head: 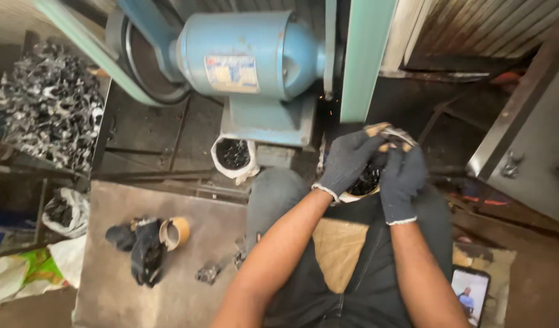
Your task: The person sits at a grinding station and repeatedly presses small metal parts against a belt grinder to smooth their surfaces. The person picks parts from a container, grinds them, and places them into a tray. A smartphone is visible on the floor nearby.
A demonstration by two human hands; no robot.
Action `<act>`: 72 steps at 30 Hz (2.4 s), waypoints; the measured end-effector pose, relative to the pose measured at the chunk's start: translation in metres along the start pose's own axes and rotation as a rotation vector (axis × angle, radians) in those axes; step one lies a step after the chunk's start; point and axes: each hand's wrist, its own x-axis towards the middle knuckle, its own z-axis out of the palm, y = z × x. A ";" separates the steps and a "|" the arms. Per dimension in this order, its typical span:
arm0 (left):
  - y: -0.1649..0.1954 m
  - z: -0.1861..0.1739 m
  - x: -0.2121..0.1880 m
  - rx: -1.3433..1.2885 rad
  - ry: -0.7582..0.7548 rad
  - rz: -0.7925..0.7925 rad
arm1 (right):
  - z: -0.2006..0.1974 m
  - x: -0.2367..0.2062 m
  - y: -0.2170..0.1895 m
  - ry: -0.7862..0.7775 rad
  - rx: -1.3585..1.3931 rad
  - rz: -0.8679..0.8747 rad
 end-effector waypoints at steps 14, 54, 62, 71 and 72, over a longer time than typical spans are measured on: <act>-0.011 -0.038 0.003 0.723 0.300 -0.092 | 0.044 0.012 -0.017 -0.296 0.219 0.239; -0.026 -0.028 0.009 0.667 0.368 -0.020 | 0.050 0.001 0.006 -0.316 0.335 0.439; -0.026 -0.014 0.026 0.670 0.250 -0.081 | 0.034 0.019 0.005 -0.262 0.186 0.331; -0.003 -0.042 -0.023 0.977 0.075 0.179 | 0.013 -0.001 -0.030 -0.395 0.315 0.471; 0.002 -0.046 -0.027 0.957 0.056 0.182 | 0.012 -0.003 -0.031 -0.402 0.402 0.493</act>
